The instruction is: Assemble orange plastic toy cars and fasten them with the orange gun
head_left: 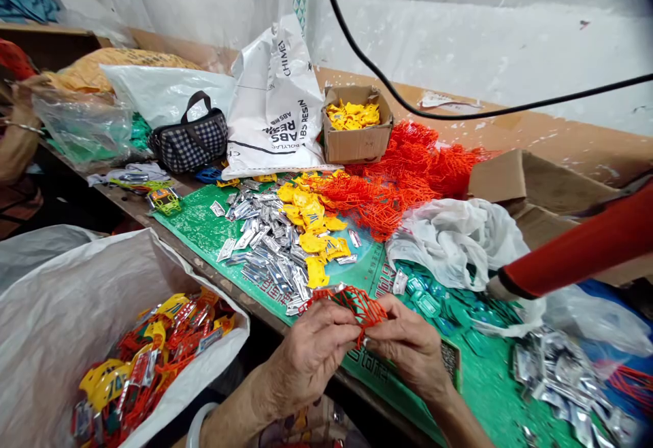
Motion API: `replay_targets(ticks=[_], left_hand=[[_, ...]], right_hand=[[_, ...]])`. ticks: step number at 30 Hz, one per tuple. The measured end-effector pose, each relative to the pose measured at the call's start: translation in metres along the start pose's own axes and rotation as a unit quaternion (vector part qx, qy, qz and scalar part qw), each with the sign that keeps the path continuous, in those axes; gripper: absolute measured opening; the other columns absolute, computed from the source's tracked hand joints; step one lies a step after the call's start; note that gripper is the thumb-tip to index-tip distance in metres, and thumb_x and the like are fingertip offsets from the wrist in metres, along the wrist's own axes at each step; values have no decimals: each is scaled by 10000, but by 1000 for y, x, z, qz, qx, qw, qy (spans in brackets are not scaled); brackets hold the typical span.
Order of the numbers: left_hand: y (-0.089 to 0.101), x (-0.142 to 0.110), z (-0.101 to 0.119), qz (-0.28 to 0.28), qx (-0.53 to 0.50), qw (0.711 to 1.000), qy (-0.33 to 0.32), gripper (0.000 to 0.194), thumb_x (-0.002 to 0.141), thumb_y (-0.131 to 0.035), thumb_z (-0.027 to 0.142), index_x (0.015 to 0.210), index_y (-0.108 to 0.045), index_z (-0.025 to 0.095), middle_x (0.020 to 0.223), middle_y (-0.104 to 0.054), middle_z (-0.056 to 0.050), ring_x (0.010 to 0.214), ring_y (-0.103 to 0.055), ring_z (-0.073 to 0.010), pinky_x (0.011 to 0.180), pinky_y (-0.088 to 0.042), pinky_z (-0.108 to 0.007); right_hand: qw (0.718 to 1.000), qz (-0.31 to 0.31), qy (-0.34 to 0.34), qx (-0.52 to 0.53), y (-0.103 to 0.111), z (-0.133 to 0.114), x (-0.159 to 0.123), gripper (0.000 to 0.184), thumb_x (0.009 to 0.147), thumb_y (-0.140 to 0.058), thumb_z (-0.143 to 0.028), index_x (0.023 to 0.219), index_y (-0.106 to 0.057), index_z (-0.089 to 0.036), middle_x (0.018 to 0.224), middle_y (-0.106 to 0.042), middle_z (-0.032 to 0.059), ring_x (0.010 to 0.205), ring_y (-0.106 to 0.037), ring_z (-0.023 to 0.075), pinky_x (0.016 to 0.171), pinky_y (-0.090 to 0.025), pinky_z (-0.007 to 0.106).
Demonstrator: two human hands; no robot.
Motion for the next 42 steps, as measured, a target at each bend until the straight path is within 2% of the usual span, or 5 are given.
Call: replay_targets(ticks=[16,26,32,37,42], left_hand=[[-3,-2,1,-1,28,999,-21,315,880,-595,126,1185,-566,196,1007,-692,-133,915,-658,-230,818,-568,-372],[-5,-1,-9,3,85,996,-25,298,824,-533,-18,1037,-567,187,881,-699,-81,794,-658,-175,736,-568,-282],[0,-3,-17,-18,91,996,-9,273,845,-497,-8,1023,-580,182,883,-688,-78,792,-656,-171,726,-557,-261],[-8,-2,-21,-92,141,986,0,244,836,-425,-16,893,-569,174,815,-665,-74,745,-626,-193,674,-537,-297],[-13,1,-20,-124,129,984,1,218,858,-424,5,883,-575,160,822,-668,-85,765,-626,-196,694,-535,-308]], right_hand=[[998,42,-38,2,-1,7,-2,173,753,-808,-311,900,-803,-402,876,-721,50,820,-662,210,743,-537,359],[992,80,-90,41,-11,19,5,103,673,-860,-355,759,-816,-319,786,-681,20,750,-633,171,716,-511,295],[991,27,-57,-121,-17,9,6,131,822,-737,-362,913,-806,-298,745,-681,24,682,-602,157,631,-474,261],[894,42,77,-439,-22,-3,-2,252,916,-532,-146,908,-769,-231,691,-571,45,624,-501,149,529,-376,244],[903,-40,94,-418,-13,-7,1,209,924,-514,-126,907,-709,-201,975,-677,98,850,-635,176,704,-512,259]])
Point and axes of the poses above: each hand's wrist, its own x-axis towards the middle knuckle, its own y-axis out of the back of the hand, z = x × y, the point moved 2 cm from there along x, towards the middle knuckle
